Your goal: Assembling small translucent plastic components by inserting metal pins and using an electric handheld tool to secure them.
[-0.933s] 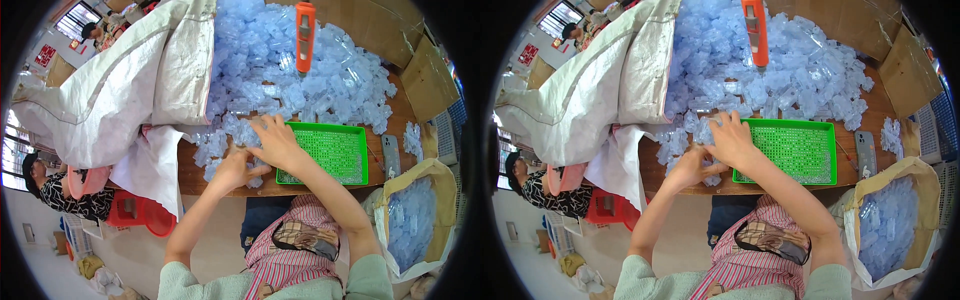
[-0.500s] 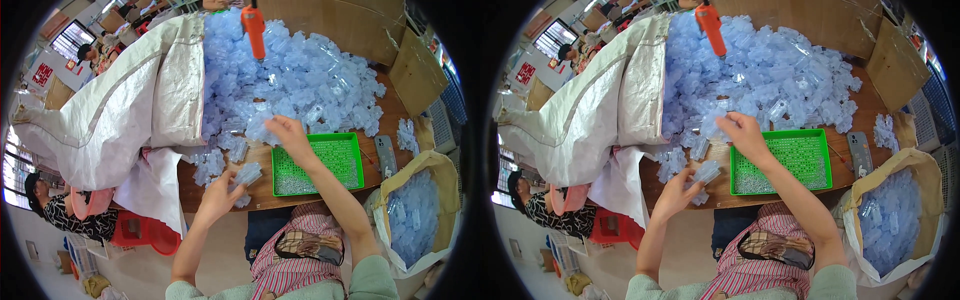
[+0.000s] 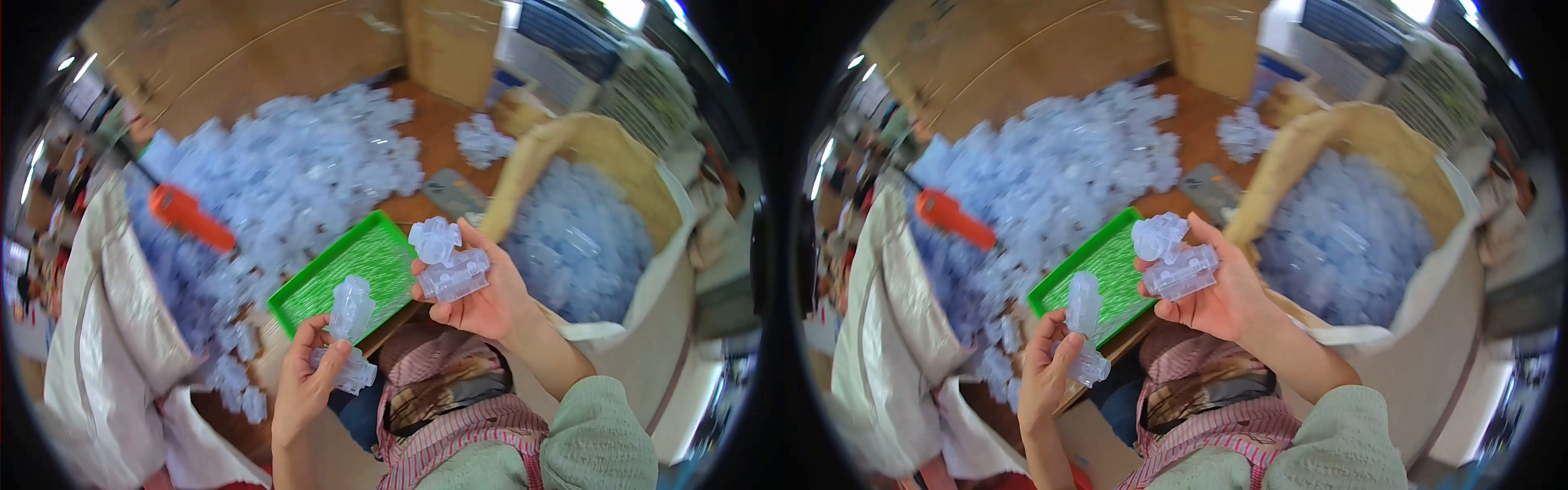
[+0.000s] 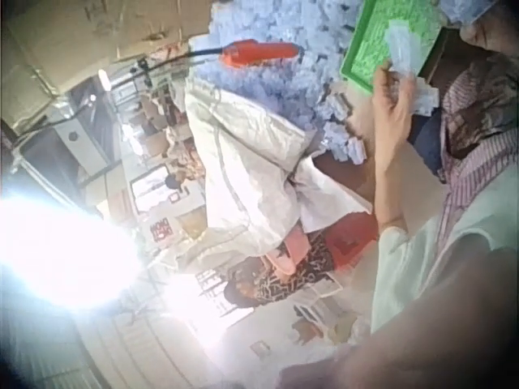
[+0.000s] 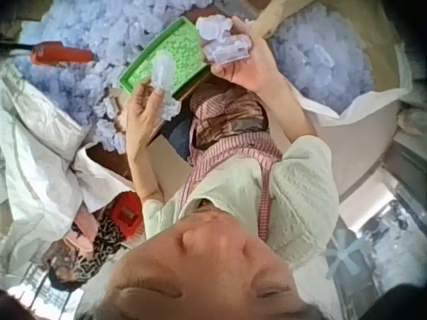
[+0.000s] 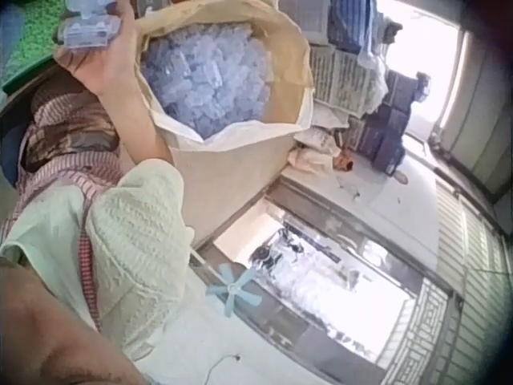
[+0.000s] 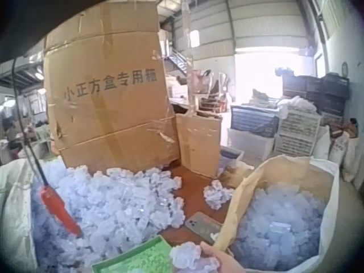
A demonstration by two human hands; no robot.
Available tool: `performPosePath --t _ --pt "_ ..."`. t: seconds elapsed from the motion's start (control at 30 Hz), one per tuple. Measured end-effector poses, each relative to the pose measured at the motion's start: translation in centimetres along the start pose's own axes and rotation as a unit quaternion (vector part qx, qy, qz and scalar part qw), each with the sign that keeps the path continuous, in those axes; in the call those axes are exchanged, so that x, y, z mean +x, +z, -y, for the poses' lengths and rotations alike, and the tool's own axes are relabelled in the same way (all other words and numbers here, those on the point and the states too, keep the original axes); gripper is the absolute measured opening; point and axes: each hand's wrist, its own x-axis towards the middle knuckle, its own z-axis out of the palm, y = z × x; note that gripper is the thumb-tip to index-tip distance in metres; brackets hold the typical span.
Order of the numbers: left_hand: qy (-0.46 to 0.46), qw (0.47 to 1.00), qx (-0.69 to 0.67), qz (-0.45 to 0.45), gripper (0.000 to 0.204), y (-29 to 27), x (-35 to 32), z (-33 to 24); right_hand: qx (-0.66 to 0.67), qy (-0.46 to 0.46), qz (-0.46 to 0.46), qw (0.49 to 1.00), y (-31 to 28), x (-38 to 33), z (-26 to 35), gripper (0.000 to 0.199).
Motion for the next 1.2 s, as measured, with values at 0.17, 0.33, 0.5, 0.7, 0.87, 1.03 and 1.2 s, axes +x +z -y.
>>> performPosePath --t 0.17,0.33,0.5,0.7,0.87,1.03,1.2 --pt "0.049 0.991 0.061 0.109 0.031 8.5 5.3 -1.4 -0.305 -0.389 -0.157 0.855 -1.4 -8.7 3.8 0.037" --pt "0.069 0.974 0.1 0.192 0.042 18.5 10.4 -2.1 -0.766 -0.574 -0.28 0.068 -2.0 -13.7 6.0 0.044" --pt "0.233 0.922 0.127 0.281 0.054 23.9 12.2 -1.3 -0.769 -0.551 -0.323 -0.031 -3.4 -16.1 7.8 0.049" --pt "0.004 0.906 -0.135 0.401 0.051 26.0 10.3 -5.3 -0.82 -0.517 -0.245 0.007 -4.6 -16.3 8.6 0.052" --pt "-0.103 0.868 -0.242 0.42 0.052 25.2 11.4 -3.8 -0.699 -0.575 -0.233 0.356 -5.1 -17.0 9.4 0.076" --pt "-0.096 0.872 -0.253 0.408 0.051 24.8 11.1 -3.2 -0.407 -0.592 -0.219 0.661 -4.7 -17.1 9.7 0.073" --pt "-0.1 0.878 -0.26 0.39 0.051 24.3 11.0 -3.1 -0.303 -0.564 -0.164 0.751 -4.4 -17.7 10.1 0.064"
